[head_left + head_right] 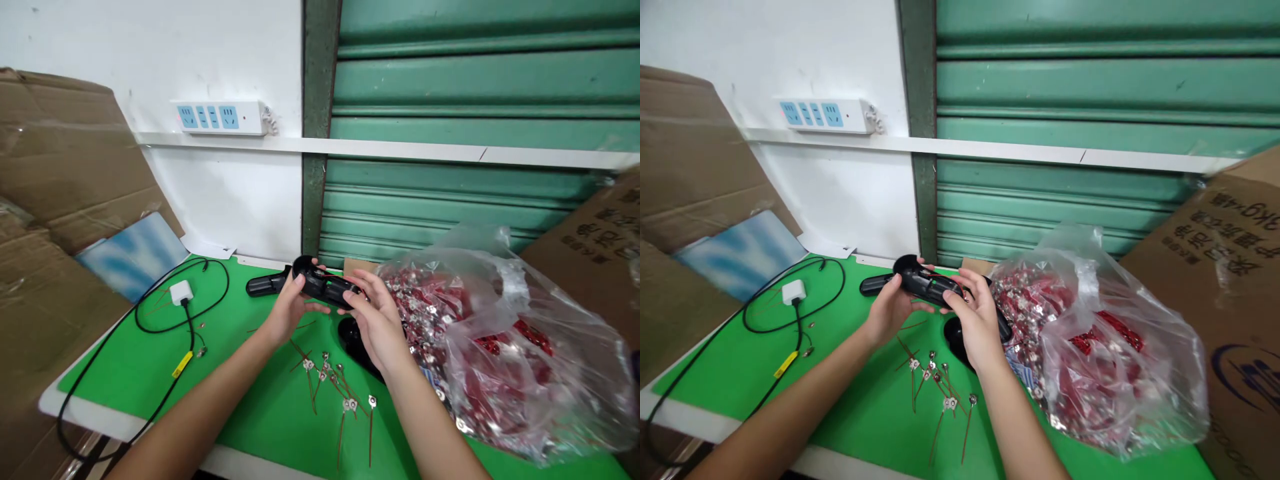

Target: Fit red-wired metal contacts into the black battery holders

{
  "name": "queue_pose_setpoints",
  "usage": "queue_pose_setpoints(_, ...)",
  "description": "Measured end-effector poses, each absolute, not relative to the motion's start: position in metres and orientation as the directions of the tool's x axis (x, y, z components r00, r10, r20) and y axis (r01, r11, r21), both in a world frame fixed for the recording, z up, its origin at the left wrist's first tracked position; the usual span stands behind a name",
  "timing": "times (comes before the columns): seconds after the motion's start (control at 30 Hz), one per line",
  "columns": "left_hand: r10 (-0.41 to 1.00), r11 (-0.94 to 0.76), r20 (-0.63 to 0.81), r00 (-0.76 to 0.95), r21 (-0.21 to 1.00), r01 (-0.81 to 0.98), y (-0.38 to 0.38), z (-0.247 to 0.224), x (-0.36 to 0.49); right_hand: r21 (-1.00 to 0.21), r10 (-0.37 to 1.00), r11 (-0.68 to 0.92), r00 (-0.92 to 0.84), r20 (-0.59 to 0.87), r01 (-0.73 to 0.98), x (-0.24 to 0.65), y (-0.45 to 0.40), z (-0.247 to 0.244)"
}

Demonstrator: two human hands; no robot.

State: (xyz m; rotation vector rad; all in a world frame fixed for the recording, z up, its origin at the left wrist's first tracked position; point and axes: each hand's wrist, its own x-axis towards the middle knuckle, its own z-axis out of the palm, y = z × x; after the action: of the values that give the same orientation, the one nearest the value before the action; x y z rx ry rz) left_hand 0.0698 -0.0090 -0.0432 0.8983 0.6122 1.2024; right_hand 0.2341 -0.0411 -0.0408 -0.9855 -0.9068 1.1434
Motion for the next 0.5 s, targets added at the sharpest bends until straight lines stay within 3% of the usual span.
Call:
queue_pose_setpoints(0.17,0.715,0.453,-0.143,0.685,0.840,-0.298,-0.002,-0.043,0.055,-0.965,0.945,0.254,0.229,0.235,-0.058,0.241,-0.039,-0.044)
queue_pose_setpoints(0.5,0.564,0.522,-0.281,0.776,0.850,-0.072,-0.010,-0.040,0.052,-0.825,0.866,0.404,0.124,0.484,0.395,0.243,-0.042,-0.044)
